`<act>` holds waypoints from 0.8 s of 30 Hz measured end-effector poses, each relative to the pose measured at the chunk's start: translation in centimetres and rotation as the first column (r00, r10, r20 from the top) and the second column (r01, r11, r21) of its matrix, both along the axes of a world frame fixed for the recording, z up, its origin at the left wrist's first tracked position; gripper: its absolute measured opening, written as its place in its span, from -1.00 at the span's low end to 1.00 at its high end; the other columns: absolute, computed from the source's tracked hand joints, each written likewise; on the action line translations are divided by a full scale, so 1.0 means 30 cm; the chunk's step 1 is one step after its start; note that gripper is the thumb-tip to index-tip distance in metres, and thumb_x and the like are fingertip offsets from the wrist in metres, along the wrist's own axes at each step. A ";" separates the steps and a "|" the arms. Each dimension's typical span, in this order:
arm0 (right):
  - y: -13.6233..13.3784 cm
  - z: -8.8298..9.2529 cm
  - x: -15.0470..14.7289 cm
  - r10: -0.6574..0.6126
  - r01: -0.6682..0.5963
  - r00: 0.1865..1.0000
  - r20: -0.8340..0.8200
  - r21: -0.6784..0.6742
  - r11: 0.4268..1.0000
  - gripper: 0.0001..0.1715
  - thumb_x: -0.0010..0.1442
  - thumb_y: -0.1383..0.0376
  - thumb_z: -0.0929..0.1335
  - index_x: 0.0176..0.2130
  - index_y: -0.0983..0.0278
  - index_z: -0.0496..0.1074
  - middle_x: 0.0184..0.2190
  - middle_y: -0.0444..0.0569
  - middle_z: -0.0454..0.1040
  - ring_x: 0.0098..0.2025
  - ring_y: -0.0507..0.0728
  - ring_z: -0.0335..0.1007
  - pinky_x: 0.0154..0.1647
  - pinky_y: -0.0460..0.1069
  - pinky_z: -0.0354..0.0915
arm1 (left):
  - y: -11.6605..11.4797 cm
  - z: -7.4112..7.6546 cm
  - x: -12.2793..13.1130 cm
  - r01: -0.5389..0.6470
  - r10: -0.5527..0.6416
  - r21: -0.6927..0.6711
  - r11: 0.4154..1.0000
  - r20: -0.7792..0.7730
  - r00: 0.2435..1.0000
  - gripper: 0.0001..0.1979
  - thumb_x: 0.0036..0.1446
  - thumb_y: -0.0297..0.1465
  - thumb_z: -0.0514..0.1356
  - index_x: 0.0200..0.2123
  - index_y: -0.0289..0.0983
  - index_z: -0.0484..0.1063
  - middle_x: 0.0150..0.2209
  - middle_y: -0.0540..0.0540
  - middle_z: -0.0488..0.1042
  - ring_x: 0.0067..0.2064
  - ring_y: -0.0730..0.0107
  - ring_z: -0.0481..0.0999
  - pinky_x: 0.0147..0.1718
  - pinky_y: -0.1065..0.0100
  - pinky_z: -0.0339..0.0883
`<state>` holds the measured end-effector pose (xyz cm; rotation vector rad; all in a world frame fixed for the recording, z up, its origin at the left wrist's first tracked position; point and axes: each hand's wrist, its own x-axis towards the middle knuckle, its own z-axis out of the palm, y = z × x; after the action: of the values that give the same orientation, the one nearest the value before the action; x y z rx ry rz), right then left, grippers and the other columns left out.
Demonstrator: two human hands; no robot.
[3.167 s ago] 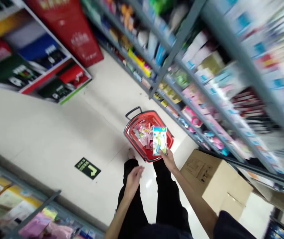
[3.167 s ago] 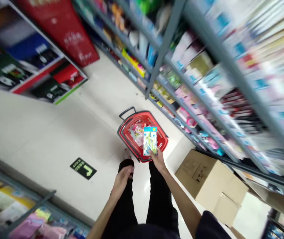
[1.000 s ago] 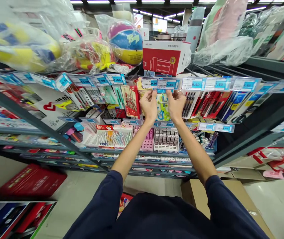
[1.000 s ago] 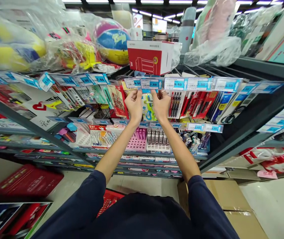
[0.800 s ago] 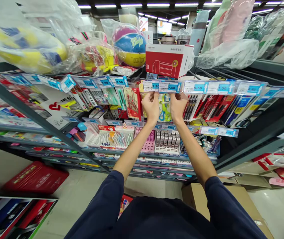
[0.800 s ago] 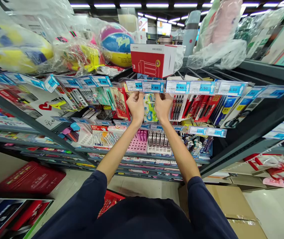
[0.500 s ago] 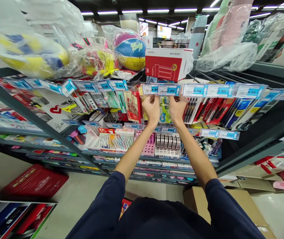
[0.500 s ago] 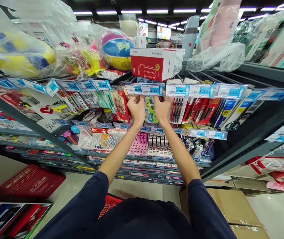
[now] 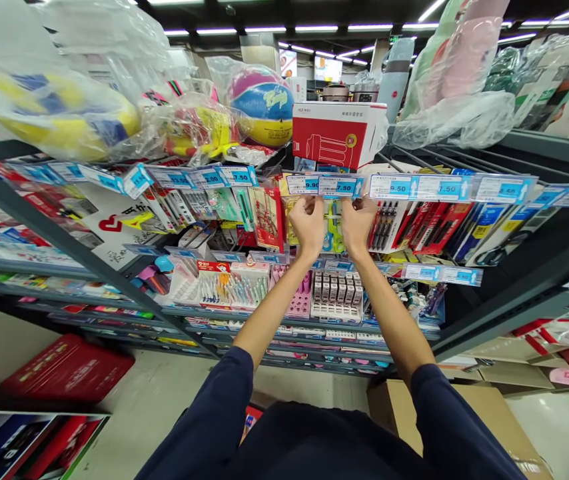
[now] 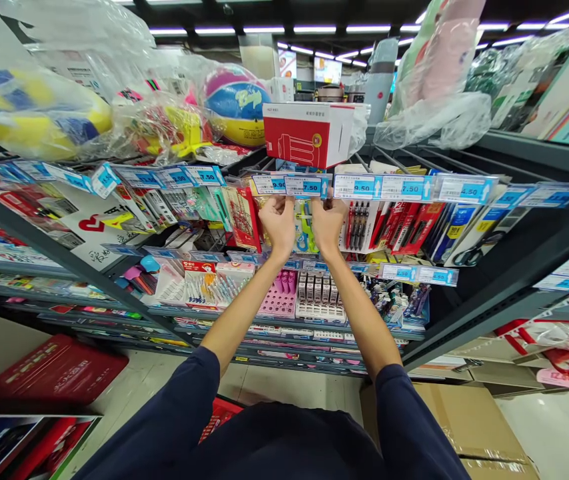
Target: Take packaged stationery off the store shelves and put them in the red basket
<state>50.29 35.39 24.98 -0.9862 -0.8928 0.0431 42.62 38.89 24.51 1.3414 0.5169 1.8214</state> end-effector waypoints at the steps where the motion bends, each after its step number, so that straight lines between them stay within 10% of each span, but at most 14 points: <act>1: 0.001 -0.001 -0.001 -0.016 0.016 1.000 0.010 0.013 1.000 -0.66 0.23 0.02 0.39 -0.28 0.25 0.45 -0.36 -0.09 0.45 -0.23 0.09 0.38 -0.16 0.01 0.40 | -0.003 0.000 -0.001 0.000 0.000 0.008 1.000 0.007 1.000 -0.86 0.25 -0.35 0.25 -0.31 -0.30 0.53 -0.33 -0.08 0.61 -0.26 0.40 0.58 -0.21 0.39 0.43; 24: 0.032 0.039 0.005 -0.151 0.147 0.985 0.078 0.048 0.988 -0.65 0.22 0.09 0.39 -0.13 0.29 0.48 -0.33 -0.06 0.57 -0.20 0.11 0.45 0.02 0.07 0.40 | 0.007 0.027 0.021 -0.062 0.064 -0.051 0.997 0.033 0.997 -0.80 0.14 -0.33 0.33 -0.44 -0.31 0.47 -0.43 -0.05 0.56 -0.28 0.39 0.56 -0.25 0.42 0.42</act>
<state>50.43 36.36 26.16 -1.0189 -0.8889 -0.1434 43.25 39.09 25.32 1.2702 0.5885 1.8672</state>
